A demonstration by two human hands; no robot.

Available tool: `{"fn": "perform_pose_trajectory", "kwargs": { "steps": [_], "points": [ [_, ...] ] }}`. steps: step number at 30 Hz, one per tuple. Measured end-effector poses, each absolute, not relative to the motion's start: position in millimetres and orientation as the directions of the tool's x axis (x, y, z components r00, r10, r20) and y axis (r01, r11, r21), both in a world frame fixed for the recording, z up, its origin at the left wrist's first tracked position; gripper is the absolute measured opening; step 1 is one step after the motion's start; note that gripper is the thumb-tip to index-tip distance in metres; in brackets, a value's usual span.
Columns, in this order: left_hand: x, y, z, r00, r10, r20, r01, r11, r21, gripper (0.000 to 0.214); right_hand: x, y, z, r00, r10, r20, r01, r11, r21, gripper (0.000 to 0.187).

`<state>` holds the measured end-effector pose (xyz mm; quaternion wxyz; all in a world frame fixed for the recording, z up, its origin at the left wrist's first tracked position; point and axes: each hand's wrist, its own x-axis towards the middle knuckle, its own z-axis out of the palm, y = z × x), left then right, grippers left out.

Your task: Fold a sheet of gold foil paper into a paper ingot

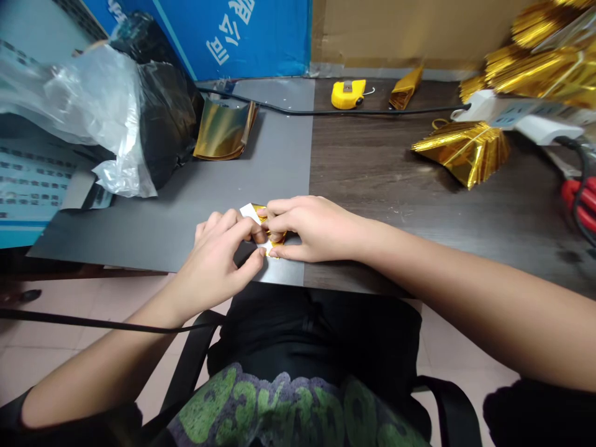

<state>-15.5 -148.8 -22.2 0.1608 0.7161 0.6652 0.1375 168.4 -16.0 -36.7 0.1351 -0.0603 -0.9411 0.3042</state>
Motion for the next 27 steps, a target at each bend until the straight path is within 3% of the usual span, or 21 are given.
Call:
{"fn": "perform_pose_trajectory", "kwargs": {
  "steps": [5,8,10,12,16,21,27],
  "points": [
    [-29,-155,-28,0.176,0.976,0.126,0.887,-0.213,0.409,0.006,167,-12,-39,-0.955,0.175,0.241,-0.012,0.786,-0.619,0.014],
    [-43,-149,-26,0.277,0.932,0.235,0.841,-0.353,0.409,0.016,167,-4,-40,-0.958,0.097,0.268,-0.102,0.761,-0.641,0.015],
    [-52,-139,-24,0.360,0.893,0.270,0.831,-0.439,0.343,0.021,168,2,-38,-0.963,0.040,0.267,-0.151,0.740,-0.656,0.016],
    [-57,-128,-22,0.449,0.866,0.218,0.821,-0.497,0.281,0.023,170,8,-34,-0.971,-0.004,0.238,-0.169,0.717,-0.677,0.017],
    [-60,-112,-19,0.556,0.823,0.118,0.778,-0.565,0.274,0.030,180,21,-28,-0.984,-0.036,0.176,-0.146,0.732,-0.665,0.018],
    [-56,-100,-13,0.630,0.767,0.122,0.741,-0.640,0.201,0.029,196,36,-26,-0.984,-0.002,0.179,-0.090,0.870,-0.484,0.020],
    [-54,-59,-4,0.753,0.657,0.038,0.585,-0.694,0.420,0.018,207,49,-28,-0.984,0.094,0.151,0.030,0.925,-0.380,0.020]
  ]
}}
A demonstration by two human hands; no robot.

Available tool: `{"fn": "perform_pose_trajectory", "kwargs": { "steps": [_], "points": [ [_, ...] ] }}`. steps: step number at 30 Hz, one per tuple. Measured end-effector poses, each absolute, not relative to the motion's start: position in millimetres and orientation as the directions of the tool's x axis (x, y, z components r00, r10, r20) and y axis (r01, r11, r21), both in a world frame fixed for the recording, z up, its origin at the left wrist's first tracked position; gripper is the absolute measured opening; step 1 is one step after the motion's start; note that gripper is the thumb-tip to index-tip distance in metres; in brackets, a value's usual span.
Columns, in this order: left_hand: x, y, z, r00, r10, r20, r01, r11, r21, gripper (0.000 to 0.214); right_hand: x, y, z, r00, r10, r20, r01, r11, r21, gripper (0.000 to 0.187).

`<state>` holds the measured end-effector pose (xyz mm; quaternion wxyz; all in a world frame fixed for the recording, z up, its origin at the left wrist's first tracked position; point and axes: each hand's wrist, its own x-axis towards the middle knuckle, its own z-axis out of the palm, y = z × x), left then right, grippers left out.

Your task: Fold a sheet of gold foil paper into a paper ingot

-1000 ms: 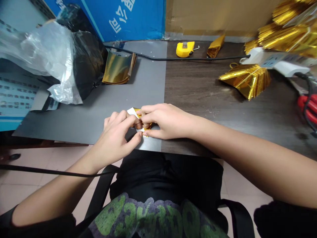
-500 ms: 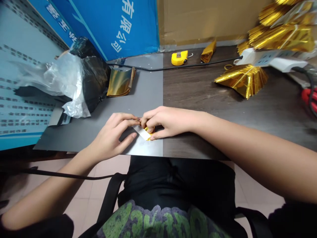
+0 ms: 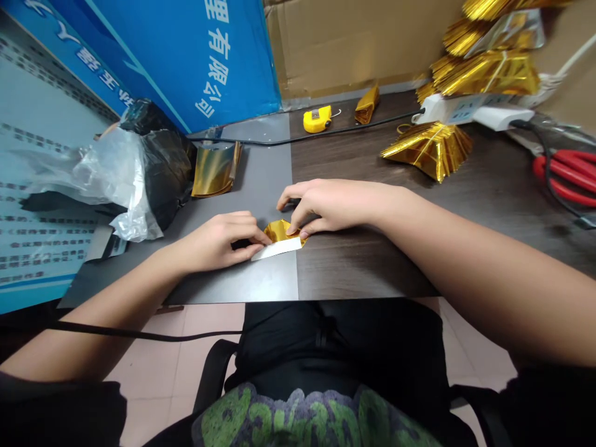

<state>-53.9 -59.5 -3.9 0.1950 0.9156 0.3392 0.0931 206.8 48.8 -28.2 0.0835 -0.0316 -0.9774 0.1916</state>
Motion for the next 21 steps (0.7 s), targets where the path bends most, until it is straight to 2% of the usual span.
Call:
{"fn": "perform_pose_trajectory", "kwargs": {
  "steps": [4,7,10,16,21],
  "points": [
    [-50,-32,6,0.832,0.545,-0.101,0.518,-0.700,0.492,0.015,208,54,-31,-0.975,0.109,0.191,0.042,0.944,-0.326,0.023],
    [-46,-17,10,0.873,0.466,-0.147,0.472,-0.724,0.503,0.014,208,58,-35,-0.967,0.109,0.229,0.033,0.950,-0.311,0.026],
    [-46,-6,7,0.884,0.454,-0.113,0.451,-0.763,0.463,0.012,207,61,-39,-0.950,0.114,0.292,0.016,0.947,-0.320,0.025],
    [-55,6,-13,0.881,0.468,0.069,0.374,-0.778,0.504,0.049,205,64,-42,-0.931,0.157,0.331,0.028,0.931,-0.364,0.022],
    [-61,6,-24,0.907,0.414,0.081,0.346,-0.841,0.416,0.046,206,66,-42,-0.920,0.218,0.325,0.112,0.942,-0.315,0.027]
  ]
}}
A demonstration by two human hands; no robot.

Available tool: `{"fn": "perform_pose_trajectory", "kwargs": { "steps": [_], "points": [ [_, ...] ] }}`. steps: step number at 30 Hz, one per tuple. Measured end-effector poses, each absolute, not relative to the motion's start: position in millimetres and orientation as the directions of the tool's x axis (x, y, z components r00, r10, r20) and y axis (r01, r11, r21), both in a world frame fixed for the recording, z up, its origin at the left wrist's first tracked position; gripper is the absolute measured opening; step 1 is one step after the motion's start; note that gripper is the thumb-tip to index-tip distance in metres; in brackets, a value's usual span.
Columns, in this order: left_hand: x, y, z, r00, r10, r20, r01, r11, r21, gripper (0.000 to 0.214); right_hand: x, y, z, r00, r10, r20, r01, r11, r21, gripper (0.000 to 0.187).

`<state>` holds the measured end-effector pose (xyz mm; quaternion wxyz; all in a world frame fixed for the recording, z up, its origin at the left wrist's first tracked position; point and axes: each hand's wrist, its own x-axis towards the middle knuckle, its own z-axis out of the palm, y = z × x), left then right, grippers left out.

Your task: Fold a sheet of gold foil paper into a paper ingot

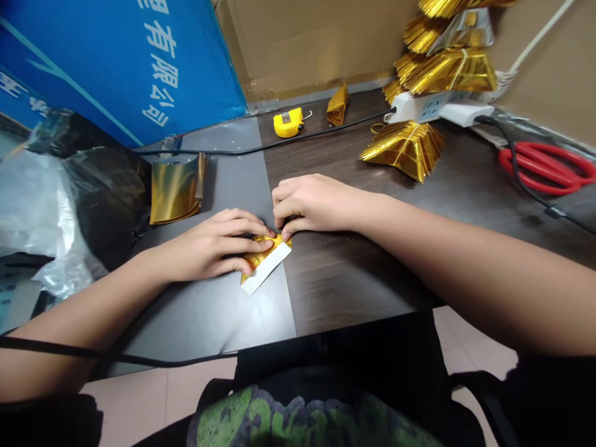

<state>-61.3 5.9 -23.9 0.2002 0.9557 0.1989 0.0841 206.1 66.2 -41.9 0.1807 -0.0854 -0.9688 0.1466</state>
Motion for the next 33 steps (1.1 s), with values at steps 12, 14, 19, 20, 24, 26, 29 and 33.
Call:
{"fn": "perform_pose_trajectory", "kwargs": {
  "steps": [12,14,19,20,24,26,29,33],
  "points": [
    [-56,-5,-24,0.900,0.419,0.121,0.341,-0.848,0.405,0.034,204,60,-36,-0.898,0.255,0.359,0.191,0.960,-0.204,0.040],
    [-57,-6,-25,0.898,0.419,0.131,0.339,-0.851,0.401,0.035,206,59,-36,-0.910,0.260,0.324,0.177,0.948,-0.263,0.040],
    [-57,-5,-24,0.912,0.396,0.109,0.329,-0.863,0.383,0.033,211,59,-35,-0.923,0.291,0.252,0.169,0.894,-0.415,0.031],
    [-56,-5,-23,0.916,0.390,0.095,0.330,-0.866,0.375,0.032,212,59,-34,-0.922,0.305,0.240,0.178,0.882,-0.435,0.030],
    [-54,-5,-21,0.924,0.380,0.025,0.352,-0.877,0.329,0.036,213,58,-31,-0.925,0.322,0.204,0.196,0.861,-0.469,0.025],
    [-52,-5,-20,0.924,0.382,-0.003,0.365,-0.880,0.302,0.038,213,57,-29,-0.931,0.309,0.193,0.186,0.859,-0.477,0.022],
    [-50,-5,-19,0.922,0.386,-0.009,0.372,-0.883,0.287,0.036,213,54,-27,-0.940,0.295,0.173,0.182,0.860,-0.476,0.021],
    [-52,-6,-19,0.925,0.381,0.007,0.366,-0.893,0.263,0.037,212,51,-26,-0.958,0.217,0.187,0.105,0.873,-0.477,0.023]
  ]
}}
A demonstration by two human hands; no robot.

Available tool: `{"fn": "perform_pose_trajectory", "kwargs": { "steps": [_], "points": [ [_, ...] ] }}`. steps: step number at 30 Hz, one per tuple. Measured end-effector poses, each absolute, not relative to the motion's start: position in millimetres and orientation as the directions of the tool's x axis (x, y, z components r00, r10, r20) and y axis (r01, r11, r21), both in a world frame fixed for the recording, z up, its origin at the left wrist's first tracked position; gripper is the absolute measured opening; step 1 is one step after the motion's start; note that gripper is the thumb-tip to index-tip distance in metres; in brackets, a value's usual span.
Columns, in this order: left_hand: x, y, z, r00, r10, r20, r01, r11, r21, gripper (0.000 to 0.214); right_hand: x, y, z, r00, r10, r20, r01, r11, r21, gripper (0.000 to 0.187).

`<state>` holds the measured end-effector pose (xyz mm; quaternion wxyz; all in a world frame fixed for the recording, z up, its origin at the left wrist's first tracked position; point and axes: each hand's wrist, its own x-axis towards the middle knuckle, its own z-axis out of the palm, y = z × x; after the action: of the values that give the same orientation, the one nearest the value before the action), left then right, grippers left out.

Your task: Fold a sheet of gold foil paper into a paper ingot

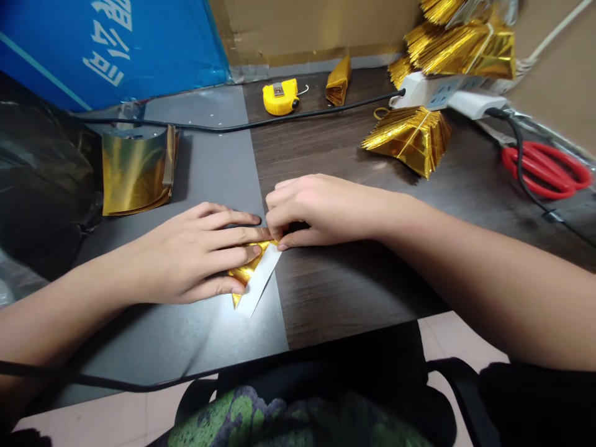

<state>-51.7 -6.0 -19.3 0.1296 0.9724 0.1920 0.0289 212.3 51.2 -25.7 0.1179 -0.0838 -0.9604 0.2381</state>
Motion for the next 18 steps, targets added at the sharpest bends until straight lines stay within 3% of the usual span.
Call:
{"fn": "perform_pose_trajectory", "kwargs": {
  "steps": [10,18],
  "points": [
    [-57,-6,-24,0.915,0.387,0.113,0.381,-0.922,0.069,0.038,222,46,-12,-0.982,0.156,0.106,0.110,0.928,-0.355,0.025],
    [-58,-6,-26,0.776,0.629,0.040,0.581,-0.738,0.344,0.035,208,28,-15,-0.974,0.096,0.206,0.021,0.940,-0.341,0.028]
  ]
}}
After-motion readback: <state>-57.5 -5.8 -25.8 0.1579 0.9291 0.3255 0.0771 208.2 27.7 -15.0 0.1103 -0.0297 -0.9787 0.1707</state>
